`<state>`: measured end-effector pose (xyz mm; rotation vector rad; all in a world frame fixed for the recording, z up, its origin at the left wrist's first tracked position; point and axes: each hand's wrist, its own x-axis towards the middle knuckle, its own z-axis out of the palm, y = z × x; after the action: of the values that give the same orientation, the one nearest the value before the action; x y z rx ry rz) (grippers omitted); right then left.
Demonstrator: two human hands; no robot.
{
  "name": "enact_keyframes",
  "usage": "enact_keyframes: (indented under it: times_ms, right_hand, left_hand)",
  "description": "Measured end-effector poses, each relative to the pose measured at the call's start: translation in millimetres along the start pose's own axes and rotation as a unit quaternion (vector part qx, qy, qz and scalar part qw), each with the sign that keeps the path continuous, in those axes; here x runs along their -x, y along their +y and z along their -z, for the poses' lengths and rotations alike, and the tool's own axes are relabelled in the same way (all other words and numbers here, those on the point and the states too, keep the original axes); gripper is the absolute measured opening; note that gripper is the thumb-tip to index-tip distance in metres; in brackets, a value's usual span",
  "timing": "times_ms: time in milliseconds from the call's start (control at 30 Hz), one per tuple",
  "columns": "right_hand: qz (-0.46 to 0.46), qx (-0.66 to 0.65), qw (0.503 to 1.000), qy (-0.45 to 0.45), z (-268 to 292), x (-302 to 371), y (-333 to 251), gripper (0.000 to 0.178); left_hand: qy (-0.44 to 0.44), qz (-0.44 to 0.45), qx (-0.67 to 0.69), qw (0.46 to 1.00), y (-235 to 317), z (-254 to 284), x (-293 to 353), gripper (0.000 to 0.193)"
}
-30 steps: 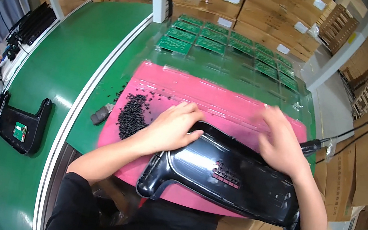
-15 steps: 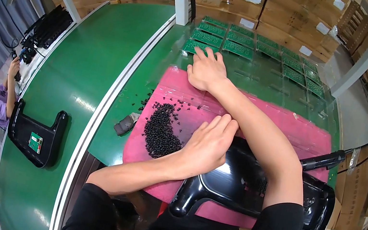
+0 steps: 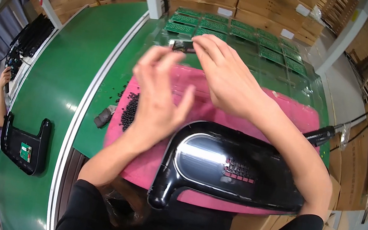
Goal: Assembling electronic components by mounting circuit boards into plastic housings and securing them with screws using an electric screwdriver.
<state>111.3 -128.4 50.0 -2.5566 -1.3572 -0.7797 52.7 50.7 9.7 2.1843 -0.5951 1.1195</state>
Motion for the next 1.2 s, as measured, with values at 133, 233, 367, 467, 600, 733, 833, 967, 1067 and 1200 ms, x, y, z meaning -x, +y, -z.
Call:
enact_keyframes:
  times_ms: [133, 233, 367, 467, 600, 733, 833, 967, 1067, 1200]
  right_hand:
    - [0.002, 0.014, 0.999, -0.041, 60, 39, -37, 0.06]
    - [-0.019, 0.052, 0.998, -0.029, 75, 72, -43, 0.056]
    - [-0.092, 0.056, 0.99, 0.087, 91, 103, -45, 0.052]
    - [-0.174, 0.008, 0.983, 0.063, 98, 130, -47, 0.035]
    - [-0.208, -0.039, 0.971, 0.111, 90, 154, -65, 0.022]
    - [-0.354, -0.196, 0.906, 0.123, 93, 171, -83, 0.014]
    - [-0.453, -0.294, 0.834, 0.111, 94, 183, -97, 0.017]
    - [-0.451, -0.379, 0.808, 0.024, 101, 198, -107, 0.018]
    - [-0.457, -0.446, 0.769, -0.03, 105, 200, -111, 0.016]
    - [-0.445, -0.491, 0.747, -0.043, 101, 208, -105, 0.047]
  left_hand:
    - [-0.112, 0.061, 0.14, 0.982, -1, 4, 6, 0.063]
    - [-0.131, 0.042, 0.241, 0.961, 19, -4, 14, 0.052]
    - [-0.238, 0.134, 0.39, 0.88, 30, 4, 23, 0.047]
    - [-0.294, 0.111, 0.431, 0.846, 27, 0, 31, 0.047]
    - [-0.347, 0.109, 0.455, 0.813, 36, -2, 38, 0.055]
    - [-0.356, 0.037, 0.434, 0.827, 35, -2, 36, 0.071]
    - [-0.383, 0.026, 0.428, 0.818, 34, -3, 34, 0.077]
    - [-0.476, 0.005, 0.39, 0.788, 36, 2, 34, 0.075]
    - [-0.484, -0.057, 0.364, 0.794, 38, 2, 38, 0.065]
    - [-0.504, -0.085, 0.318, 0.798, 37, 3, 36, 0.066]
